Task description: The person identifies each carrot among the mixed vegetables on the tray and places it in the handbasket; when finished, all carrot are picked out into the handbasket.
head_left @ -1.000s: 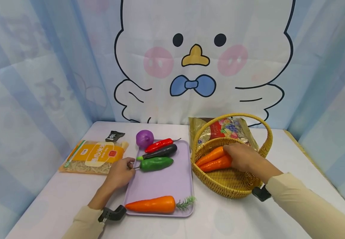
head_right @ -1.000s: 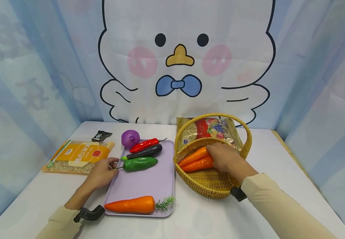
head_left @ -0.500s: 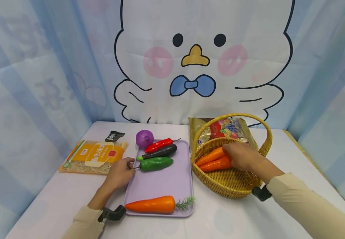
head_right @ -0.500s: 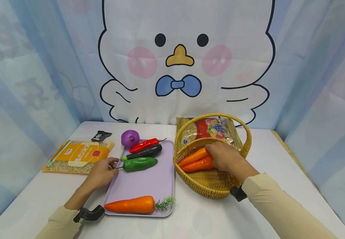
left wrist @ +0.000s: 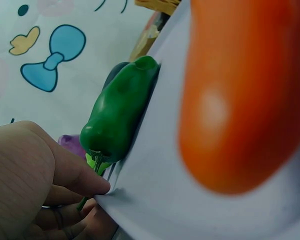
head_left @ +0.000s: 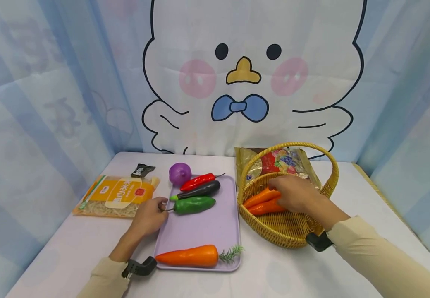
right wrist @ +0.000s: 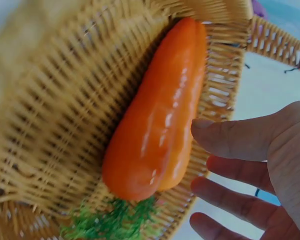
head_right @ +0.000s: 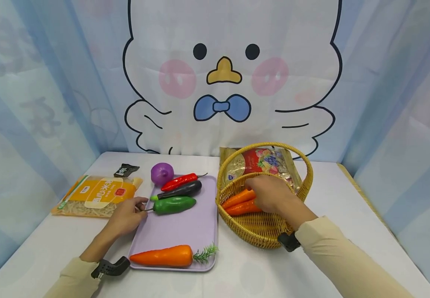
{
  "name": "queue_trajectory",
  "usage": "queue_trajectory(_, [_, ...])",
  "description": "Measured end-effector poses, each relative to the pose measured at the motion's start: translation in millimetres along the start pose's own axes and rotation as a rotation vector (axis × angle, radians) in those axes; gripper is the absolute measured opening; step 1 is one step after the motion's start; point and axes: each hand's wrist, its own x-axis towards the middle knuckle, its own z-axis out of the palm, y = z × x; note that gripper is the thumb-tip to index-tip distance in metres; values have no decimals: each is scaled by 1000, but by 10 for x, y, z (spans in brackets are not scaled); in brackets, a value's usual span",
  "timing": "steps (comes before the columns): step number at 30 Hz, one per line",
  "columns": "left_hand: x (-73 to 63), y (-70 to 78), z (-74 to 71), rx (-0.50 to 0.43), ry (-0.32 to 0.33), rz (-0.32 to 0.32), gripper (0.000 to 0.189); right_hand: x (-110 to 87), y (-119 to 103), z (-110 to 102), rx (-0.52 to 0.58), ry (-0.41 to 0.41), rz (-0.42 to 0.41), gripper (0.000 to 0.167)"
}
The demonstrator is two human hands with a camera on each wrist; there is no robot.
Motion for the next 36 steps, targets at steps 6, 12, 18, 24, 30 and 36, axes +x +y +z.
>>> queue_trajectory(6, [-6,9,-7,-1,2,4,46,-20,-151,-28,15,42,-33,34])
queue_trajectory(12, [-12,-16,-5,4,10,19,46,-47,-317,-15,49,52,-74,27])
queue_trajectory(18, [-6,-19,-2,10,10,14,45,-67,-436,8,43,80,-101,19])
queue_trajectory(24, [12,-13,12,5,7,6,45,-110,-584,17,24,95,-131,14])
queue_trajectory(30, [21,-19,20,3,7,11,46,-142,-762,54,-8,117,-184,9])
queue_trajectory(36, [13,-28,24,-4,17,19,45,-137,-995,130,14,52,-214,17])
